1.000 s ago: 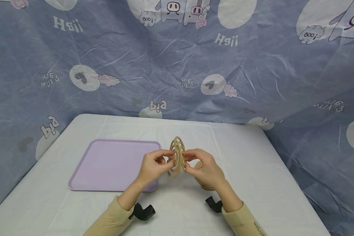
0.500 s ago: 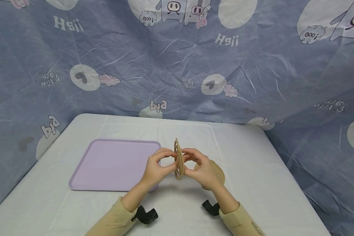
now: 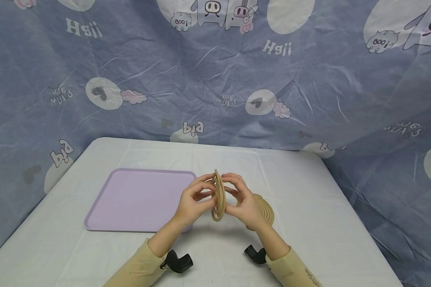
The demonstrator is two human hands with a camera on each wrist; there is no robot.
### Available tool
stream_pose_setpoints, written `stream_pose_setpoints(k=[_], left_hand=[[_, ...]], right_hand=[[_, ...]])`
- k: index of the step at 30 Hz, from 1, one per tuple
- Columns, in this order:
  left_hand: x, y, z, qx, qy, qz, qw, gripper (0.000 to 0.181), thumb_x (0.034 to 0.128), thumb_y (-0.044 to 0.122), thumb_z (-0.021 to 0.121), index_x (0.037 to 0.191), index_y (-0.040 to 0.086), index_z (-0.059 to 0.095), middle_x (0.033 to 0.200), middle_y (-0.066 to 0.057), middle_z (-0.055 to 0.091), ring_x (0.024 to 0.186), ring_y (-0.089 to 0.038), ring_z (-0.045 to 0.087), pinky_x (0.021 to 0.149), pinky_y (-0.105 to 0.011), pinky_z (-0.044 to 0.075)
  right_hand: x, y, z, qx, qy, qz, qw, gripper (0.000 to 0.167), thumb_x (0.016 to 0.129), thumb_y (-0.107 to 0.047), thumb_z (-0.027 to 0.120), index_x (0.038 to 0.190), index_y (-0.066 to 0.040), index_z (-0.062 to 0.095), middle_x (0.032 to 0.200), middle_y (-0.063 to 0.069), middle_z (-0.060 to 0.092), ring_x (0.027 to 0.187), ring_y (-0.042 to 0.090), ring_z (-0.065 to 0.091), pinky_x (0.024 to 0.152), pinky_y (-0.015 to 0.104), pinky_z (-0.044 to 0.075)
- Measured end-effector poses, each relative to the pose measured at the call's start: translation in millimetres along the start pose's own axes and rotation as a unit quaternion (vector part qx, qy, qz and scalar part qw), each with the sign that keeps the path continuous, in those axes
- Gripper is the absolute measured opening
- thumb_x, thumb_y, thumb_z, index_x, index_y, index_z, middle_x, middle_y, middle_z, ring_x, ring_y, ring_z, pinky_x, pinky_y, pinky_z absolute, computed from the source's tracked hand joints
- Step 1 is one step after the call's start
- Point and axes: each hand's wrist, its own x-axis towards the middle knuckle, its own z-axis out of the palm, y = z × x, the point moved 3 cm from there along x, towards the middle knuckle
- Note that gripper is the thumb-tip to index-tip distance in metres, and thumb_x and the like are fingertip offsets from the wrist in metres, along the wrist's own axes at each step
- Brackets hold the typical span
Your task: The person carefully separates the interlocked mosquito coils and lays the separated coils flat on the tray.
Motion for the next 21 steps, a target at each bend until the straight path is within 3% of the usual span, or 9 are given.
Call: stream_pose_setpoints(k=[5,14,21], left_hand=[[-0.2,0.5,0.8,-0.008,-0.006,-0.012,0.9999,0.018,0.0761,-0.013,0.066,0.093,-0.007,0.062,0.132,-0.02,0.047,0.116,-0.033,0.051,0.088,-0.044,0.05],[1.4,0.3,-0.6,0.011,-0.001,-0.009,0.9999,0.019,0.074,-0.013,0.065,0.092,-0.006,0.062,0.131,-0.018,0.049,0.118,-0.032,0.048,0.085,-0.052,0.048],[3.8,0.0,-7.2,0.041,-0.012,-0.036,0.9984,0.019,0.0738,-0.01,0.067,0.091,-0.003,0.064,0.131,-0.016,0.049,0.118,-0.035,0.048,0.085,-0.048,0.05]], right_hand=[[-1.8,3.8,-1.1,0.046,-0.026,0.024,0.9983,0.071,0.079,0.012,0.064,0.14,0.006,0.028,0.147,0.021,0.021,0.131,0.036,0.034,0.097,0.041,0.044],[-1.2,8.2,-4.7,0.031,-0.023,0.055,0.9977,0.075,0.079,0.006,0.063,0.144,-0.002,0.028,0.145,0.014,0.034,0.129,0.033,0.037,0.099,0.039,0.041],[-0.5,8.3,-10.7,0.029,-0.038,0.052,0.9975,0.072,0.081,0.005,0.062,0.143,0.001,0.027,0.137,0.023,0.038,0.118,0.025,0.048,0.095,0.036,0.044]])
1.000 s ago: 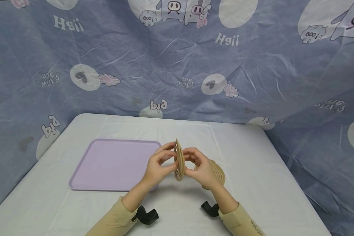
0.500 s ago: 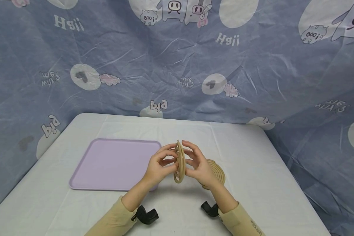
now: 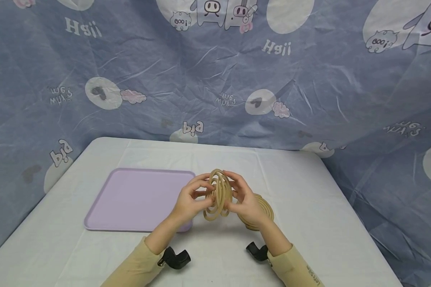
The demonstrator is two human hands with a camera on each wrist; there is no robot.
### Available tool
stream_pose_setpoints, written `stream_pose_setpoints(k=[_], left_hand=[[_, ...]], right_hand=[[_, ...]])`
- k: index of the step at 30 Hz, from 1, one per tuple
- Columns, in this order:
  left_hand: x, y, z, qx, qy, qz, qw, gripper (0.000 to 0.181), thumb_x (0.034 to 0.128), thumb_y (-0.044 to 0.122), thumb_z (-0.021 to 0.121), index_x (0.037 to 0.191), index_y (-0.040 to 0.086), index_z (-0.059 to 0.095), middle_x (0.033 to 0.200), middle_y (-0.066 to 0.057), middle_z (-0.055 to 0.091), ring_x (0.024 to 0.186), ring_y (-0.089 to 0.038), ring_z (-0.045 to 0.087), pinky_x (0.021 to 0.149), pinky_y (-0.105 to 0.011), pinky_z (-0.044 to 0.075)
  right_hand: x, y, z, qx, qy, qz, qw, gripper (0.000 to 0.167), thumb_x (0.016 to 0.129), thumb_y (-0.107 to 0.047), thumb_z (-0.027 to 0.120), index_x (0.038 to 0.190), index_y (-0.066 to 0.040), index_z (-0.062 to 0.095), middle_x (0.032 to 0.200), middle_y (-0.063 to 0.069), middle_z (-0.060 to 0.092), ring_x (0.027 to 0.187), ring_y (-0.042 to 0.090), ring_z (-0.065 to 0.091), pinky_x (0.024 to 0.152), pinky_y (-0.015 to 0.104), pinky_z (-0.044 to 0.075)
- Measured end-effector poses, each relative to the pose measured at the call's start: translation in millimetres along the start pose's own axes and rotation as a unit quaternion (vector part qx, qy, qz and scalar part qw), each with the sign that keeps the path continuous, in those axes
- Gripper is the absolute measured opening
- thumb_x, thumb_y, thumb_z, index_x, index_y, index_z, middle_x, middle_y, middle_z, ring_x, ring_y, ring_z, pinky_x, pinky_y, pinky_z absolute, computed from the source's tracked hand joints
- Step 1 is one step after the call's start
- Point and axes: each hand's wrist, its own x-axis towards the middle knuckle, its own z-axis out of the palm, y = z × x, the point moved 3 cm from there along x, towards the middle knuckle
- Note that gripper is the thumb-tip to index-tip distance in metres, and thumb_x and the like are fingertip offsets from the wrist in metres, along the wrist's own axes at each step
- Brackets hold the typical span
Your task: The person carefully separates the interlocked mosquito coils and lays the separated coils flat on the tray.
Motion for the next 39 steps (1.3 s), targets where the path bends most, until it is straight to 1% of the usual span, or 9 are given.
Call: stream_pose_setpoints(k=[7,11,16,21,27,31,34,37,39], left_hand=[[2.8,0.9,-7.7,0.004,-0.03,-0.024,0.9992,0.02,0.074,-0.008,0.069,0.092,-0.005,0.063,0.128,-0.023,0.052,0.116,-0.035,0.05,0.082,-0.047,0.051],[4.4,0.9,-11.1,-0.042,-0.046,-0.047,0.997,0.025,0.0731,-0.007,0.073,0.092,-0.006,0.058,0.125,-0.023,0.055,0.111,-0.027,0.054,0.078,-0.035,0.052],[3.8,-4.0,-12.6,-0.131,-0.088,-0.067,0.9852,0.019,0.0759,-0.007,0.07,0.091,-0.001,0.059,0.114,-0.008,0.062,0.102,-0.021,0.056,0.079,-0.029,0.05],[3.1,-7.1,-12.7,-0.165,-0.127,-0.062,0.9761,0.022,0.0821,-0.003,0.066,0.09,0.017,0.069,0.103,0.001,0.064,0.091,-0.014,0.059,0.073,-0.024,0.049],[3.3,-7.7,-16.0,-0.167,-0.116,-0.067,0.9768,0.026,0.0818,-0.002,0.068,0.089,0.023,0.072,0.102,0.003,0.066,0.087,-0.012,0.061,0.069,-0.021,0.05],[3.5,-9.2,-18.0,-0.153,-0.096,-0.088,0.9796,0.033,0.0813,-0.007,0.064,0.087,0.025,0.073,0.101,0.004,0.067,0.088,-0.012,0.062,0.07,-0.021,0.05],[3.9,-9.8,-18.4,-0.148,-0.079,-0.101,0.9807,0.034,0.0814,-0.007,0.062,0.085,0.025,0.073,0.095,0.006,0.067,0.081,-0.009,0.061,0.068,-0.021,0.049],[3.9,-10.2,-17.8,-0.151,-0.068,-0.105,0.9806,0.034,0.0814,-0.007,0.061,0.084,0.025,0.072,0.086,0.006,0.066,0.071,-0.007,0.058,0.065,-0.02,0.048],[3.9,-10.4,-16.9,-0.158,-0.065,-0.107,0.9795,0.035,0.0812,-0.007,0.061,0.084,0.025,0.072,0.082,0.007,0.066,0.069,-0.006,0.058,0.064,-0.02,0.048]], right_hand=[[0.1,1.2,-4.8,0.028,-0.028,0.02,0.999,0.072,0.08,0.008,0.062,0.142,0.001,0.027,0.133,0.021,0.041,0.11,0.025,0.053,0.086,0.038,0.051],[0.4,3.6,-7.7,0.083,-0.053,0.021,0.9949,0.073,0.08,0.01,0.063,0.142,0.003,0.025,0.132,0.017,0.041,0.111,0.023,0.053,0.085,0.036,0.052],[1.0,7.2,-7.3,0.174,-0.105,0.025,0.9787,0.075,0.077,0.012,0.065,0.14,-0.002,0.029,0.133,0.015,0.038,0.111,0.022,0.052,0.085,0.035,0.052],[1.0,9.4,-6.9,0.221,-0.156,0.014,0.9627,0.067,0.082,0.01,0.064,0.139,-0.007,0.033,0.135,0.013,0.037,0.116,0.023,0.049,0.089,0.035,0.05],[0.3,10.3,-10.8,0.21,-0.128,0.007,0.9693,0.041,0.094,0.002,0.051,0.131,-0.013,0.046,0.129,0.005,0.046,0.109,0.016,0.056,0.084,0.028,0.051],[-0.3,11.1,-12.7,0.203,-0.1,0.016,0.974,0.038,0.096,0.004,0.045,0.126,-0.016,0.053,0.123,0.002,0.052,0.1,0.013,0.059,0.079,0.026,0.052],[-0.6,12.4,-13.3,0.2,-0.074,0.031,0.9766,0.035,0.095,0.004,0.047,0.121,-0.017,0.056,0.118,0.001,0.055,0.098,0.012,0.059,0.078,0.025,0.052],[-1.4,14.1,-12.7,0.213,-0.048,0.056,0.9742,0.03,0.095,0.003,0.048,0.115,-0.017,0.059,0.109,0.0,0.056,0.094,0.01,0.058,0.077,0.023,0.051],[-2.2,14.8,-11.7,0.236,-0.041,0.067,0.9686,0.029,0.095,0.004,0.048,0.111,-0.016,0.06,0.104,0.0,0.057,0.092,0.01,0.058,0.076,0.021,0.051]])
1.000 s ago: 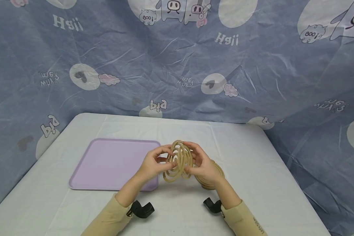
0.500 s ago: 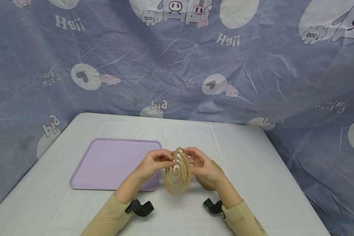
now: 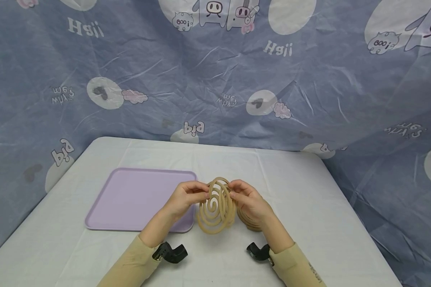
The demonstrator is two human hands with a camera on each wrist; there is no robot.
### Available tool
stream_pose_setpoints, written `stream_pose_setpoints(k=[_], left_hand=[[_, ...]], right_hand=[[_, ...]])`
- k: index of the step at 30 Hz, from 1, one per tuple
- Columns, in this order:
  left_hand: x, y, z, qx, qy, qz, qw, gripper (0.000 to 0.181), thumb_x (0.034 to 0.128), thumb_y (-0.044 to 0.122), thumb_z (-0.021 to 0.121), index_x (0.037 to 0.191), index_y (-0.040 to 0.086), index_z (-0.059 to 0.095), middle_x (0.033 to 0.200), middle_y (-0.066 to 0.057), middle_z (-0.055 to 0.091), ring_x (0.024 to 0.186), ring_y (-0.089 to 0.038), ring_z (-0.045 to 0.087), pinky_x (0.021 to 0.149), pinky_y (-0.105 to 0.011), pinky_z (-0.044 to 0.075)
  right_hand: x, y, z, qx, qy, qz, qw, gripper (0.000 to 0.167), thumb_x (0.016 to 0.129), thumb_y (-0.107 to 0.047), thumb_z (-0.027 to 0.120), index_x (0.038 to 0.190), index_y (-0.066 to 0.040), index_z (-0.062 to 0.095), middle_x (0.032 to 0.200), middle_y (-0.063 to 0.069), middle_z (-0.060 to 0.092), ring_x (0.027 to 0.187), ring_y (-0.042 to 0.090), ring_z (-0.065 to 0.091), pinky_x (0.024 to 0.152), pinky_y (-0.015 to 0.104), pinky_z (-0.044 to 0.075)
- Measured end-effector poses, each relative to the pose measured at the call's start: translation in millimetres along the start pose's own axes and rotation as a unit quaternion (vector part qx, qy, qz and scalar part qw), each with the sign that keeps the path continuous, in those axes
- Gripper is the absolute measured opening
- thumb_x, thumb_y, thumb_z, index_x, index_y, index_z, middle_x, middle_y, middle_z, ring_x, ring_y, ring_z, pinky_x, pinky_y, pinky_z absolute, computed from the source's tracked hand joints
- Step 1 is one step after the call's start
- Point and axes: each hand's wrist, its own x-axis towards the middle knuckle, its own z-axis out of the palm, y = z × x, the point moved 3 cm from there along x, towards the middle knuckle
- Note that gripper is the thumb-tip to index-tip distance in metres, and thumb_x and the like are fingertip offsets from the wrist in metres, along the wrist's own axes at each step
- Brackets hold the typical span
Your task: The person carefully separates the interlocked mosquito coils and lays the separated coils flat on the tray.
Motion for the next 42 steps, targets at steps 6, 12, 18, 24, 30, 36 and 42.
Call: stream_pose_setpoints(k=[6,12,18,24,30,36,42], left_hand=[[0.1,-1.7,0.8,-0.018,-0.002,-0.004,0.9998,0.037,0.0822,-0.009,0.058,0.084,0.025,0.073,0.078,0.007,0.066,0.068,-0.006,0.058,0.062,-0.019,0.048],[-0.2,2.4,0.6,-0.028,0.009,-0.011,0.9995,0.037,0.0827,-0.009,0.057,0.083,0.024,0.073,0.077,0.007,0.066,0.068,-0.006,0.058,0.061,-0.018,0.046],[-0.3,3.7,3.4,-0.041,0.016,-0.027,0.9987,0.036,0.0826,-0.009,0.057,0.082,0.023,0.072,0.078,0.005,0.065,0.069,-0.007,0.058,0.063,-0.019,0.048],[-0.4,1.6,6.8,-0.031,0.007,-0.017,0.9994,0.031,0.0825,-0.009,0.059,0.085,0.02,0.069,0.085,0.003,0.067,0.075,-0.01,0.062,0.071,-0.025,0.053],[-1.5,1.0,9.5,-0.037,-0.007,0.005,0.9993,0.027,0.0842,-0.006,0.061,0.089,0.019,0.067,0.098,0.004,0.066,0.087,-0.011,0.063,0.078,-0.028,0.054],[-2.0,-2.1,14.7,-0.041,-0.008,-0.002,0.9991,0.017,0.0864,0.0,0.063,0.095,0.015,0.063,0.098,0.0,0.064,0.088,-0.013,0.064,0.08,-0.033,0.054],[-1.5,-4.8,19.7,-0.008,0.028,-0.007,0.9995,0.014,0.089,0.002,0.061,0.102,-0.001,0.057,0.099,-0.005,0.064,0.087,-0.016,0.067,0.079,-0.04,0.054]], right_hand=[[-0.4,0.3,2.4,0.072,-0.022,-0.004,0.9972,0.03,0.095,0.007,0.043,0.11,-0.012,0.061,0.102,0.0,0.059,0.091,0.009,0.06,0.077,0.019,0.051],[-0.3,-1.3,3.1,0.1,-0.039,-0.011,0.9941,0.033,0.095,0.008,0.042,0.111,-0.011,0.063,0.102,-0.001,0.063,0.089,0.01,0.062,0.076,0.02,0.052],[-1.3,-2.7,4.7,0.088,-0.032,-0.003,0.9956,0.027,0.095,0.006,0.043,0.111,-0.012,0.055,0.103,0.0,0.057,0.09,0.01,0.059,0.075,0.02,0.051],[-1.6,-2.8,4.5,0.087,-0.011,0.005,0.9961,0.027,0.091,0.007,0.047,0.109,-0.012,0.052,0.103,0.002,0.051,0.092,0.011,0.054,0.076,0.02,0.05],[-1.0,-2.4,5.5,0.076,-0.017,-0.005,0.9969,0.025,0.092,0.007,0.049,0.098,-0.013,0.063,0.101,-0.002,0.059,0.091,0.009,0.057,0.076,0.018,0.049],[-0.2,-0.6,8.7,0.105,-0.012,0.002,0.9944,0.027,0.093,0.006,0.049,0.101,-0.013,0.067,0.102,-0.003,0.062,0.093,0.009,0.058,0.078,0.019,0.049],[-0.9,1.5,10.1,0.12,0.035,0.022,0.992,0.025,0.093,0.004,0.051,0.1,-0.014,0.068,0.101,-0.003,0.062,0.092,0.008,0.06,0.079,0.019,0.05]])
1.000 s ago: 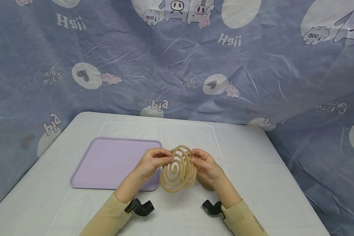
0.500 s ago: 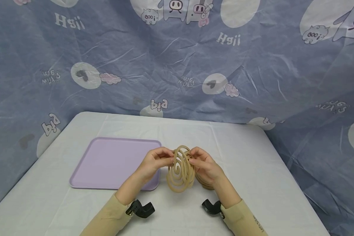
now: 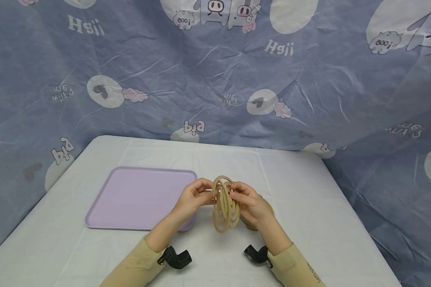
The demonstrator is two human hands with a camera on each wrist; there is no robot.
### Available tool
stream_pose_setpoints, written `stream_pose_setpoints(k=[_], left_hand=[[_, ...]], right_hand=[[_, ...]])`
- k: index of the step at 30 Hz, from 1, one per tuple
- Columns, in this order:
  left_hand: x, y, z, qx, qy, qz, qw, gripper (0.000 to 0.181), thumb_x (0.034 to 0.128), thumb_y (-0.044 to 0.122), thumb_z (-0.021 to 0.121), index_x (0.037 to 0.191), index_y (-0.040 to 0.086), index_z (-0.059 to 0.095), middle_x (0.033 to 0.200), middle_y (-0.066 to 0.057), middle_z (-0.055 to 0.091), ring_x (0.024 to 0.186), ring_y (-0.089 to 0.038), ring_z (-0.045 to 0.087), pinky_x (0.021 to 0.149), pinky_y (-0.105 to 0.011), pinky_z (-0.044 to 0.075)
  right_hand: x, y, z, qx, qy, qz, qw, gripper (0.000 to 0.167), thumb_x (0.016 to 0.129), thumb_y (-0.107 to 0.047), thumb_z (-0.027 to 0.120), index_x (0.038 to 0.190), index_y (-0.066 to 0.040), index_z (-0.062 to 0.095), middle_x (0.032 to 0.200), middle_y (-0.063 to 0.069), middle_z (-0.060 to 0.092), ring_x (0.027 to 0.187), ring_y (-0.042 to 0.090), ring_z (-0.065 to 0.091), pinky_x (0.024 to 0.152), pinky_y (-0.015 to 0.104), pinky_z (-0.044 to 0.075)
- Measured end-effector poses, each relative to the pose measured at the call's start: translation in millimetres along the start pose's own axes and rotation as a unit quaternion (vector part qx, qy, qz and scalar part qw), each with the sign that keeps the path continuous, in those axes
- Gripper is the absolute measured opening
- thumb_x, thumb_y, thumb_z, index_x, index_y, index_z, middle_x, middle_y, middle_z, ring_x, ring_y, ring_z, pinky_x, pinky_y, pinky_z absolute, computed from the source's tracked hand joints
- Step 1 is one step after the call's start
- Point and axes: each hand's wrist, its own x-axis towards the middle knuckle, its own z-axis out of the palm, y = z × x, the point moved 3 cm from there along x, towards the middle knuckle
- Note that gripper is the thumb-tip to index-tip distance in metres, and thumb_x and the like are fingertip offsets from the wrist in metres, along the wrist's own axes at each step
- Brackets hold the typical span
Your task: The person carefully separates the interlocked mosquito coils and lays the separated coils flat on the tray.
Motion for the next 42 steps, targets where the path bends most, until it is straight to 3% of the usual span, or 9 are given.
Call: stream_pose_setpoints(k=[4,9,15,22,27,34,39,42], left_hand=[[-0.6,0.9,3.3,0.029,0.007,0.022,0.9993,0.02,0.0906,-0.001,0.058,0.106,-0.012,0.054,0.103,-0.01,0.063,0.088,-0.016,0.067,0.078,-0.039,0.055],[-2.0,5.5,5.1,0.046,0.005,0.04,0.9981,0.023,0.0861,-0.009,0.06,0.107,-0.016,0.053,0.101,-0.016,0.064,0.089,-0.015,0.067,0.078,-0.037,0.055],[-1.6,5.5,3.2,0.036,-0.001,0.043,0.9984,0.024,0.0832,-0.015,0.057,0.105,-0.02,0.05,0.102,-0.022,0.062,0.085,-0.013,0.067,0.077,-0.035,0.055],[-0.9,2.3,1.9,0.019,-0.003,0.021,0.9996,0.023,0.0847,-0.015,0.052,0.107,-0.021,0.047,0.104,-0.023,0.062,0.084,-0.014,0.068,0.076,-0.034,0.055],[-0.7,8.1,-1.6,0.076,0.013,0.034,0.9965,0.022,0.0855,-0.011,0.056,0.107,-0.015,0.053,0.106,-0.025,0.062,0.083,-0.014,0.067,0.075,-0.031,0.055],[0.0,17.2,-10.9,0.169,0.014,0.067,0.9832,0.019,0.086,-0.011,0.057,0.105,-0.007,0.059,0.109,-0.022,0.063,0.091,-0.027,0.066,0.075,-0.031,0.055],[-2.0,30.4,-13.9,0.191,0.008,0.074,0.9787,0.02,0.0838,-0.012,0.06,0.103,-0.007,0.061,0.108,-0.021,0.063,0.091,-0.03,0.065,0.073,-0.028,0.055],[-1.0,32.2,-18.9,0.181,-0.001,0.078,0.9803,0.019,0.0824,-0.011,0.062,0.101,-0.009,0.061,0.106,-0.023,0.062,0.086,-0.023,0.064,0.068,-0.025,0.054]], right_hand=[[-0.5,-0.6,2.2,0.002,0.024,0.002,0.9997,0.021,0.091,0.001,0.057,0.098,-0.014,0.069,0.1,-0.002,0.061,0.091,0.009,0.061,0.077,0.019,0.051],[-0.4,-2.1,6.3,0.001,0.028,-0.004,0.9996,0.02,0.09,0.0,0.059,0.097,-0.015,0.07,0.098,-0.002,0.061,0.088,0.008,0.061,0.074,0.018,0.051],[-0.1,-2.4,8.7,0.0,0.031,-0.012,0.9995,0.022,0.09,0.001,0.058,0.098,-0.015,0.07,0.098,-0.002,0.061,0.087,0.007,0.061,0.073,0.017,0.051],[-0.5,-2.3,7.8,-0.016,0.038,-0.02,0.999,0.021,0.09,0.002,0.059,0.098,-0.015,0.07,0.098,-0.001,0.058,0.087,0.007,0.059,0.072,0.017,0.052],[-0.3,-4.5,6.6,0.0,0.019,-0.032,0.9993,0.021,0.09,0.002,0.059,0.099,-0.013,0.071,0.099,0.0,0.059,0.085,0.008,0.059,0.069,0.016,0.053],[-0.6,-10.8,6.2,-0.015,-0.005,-0.044,0.9989,0.027,0.091,0.006,0.054,0.101,-0.013,0.071,0.1,0.001,0.06,0.078,0.008,0.061,0.066,0.016,0.053],[0.0,-14.3,4.0,-0.036,-0.015,-0.051,0.9979,0.028,0.091,0.007,0.053,0.103,-0.012,0.07,0.097,0.003,0.057,0.071,0.008,0.063,0.063,0.016,0.053],[-0.3,-15.9,0.7,-0.043,-0.013,-0.048,0.9978,0.031,0.092,0.009,0.051,0.104,-0.012,0.07,0.096,0.003,0.055,0.071,0.008,0.063,0.063,0.016,0.053]])
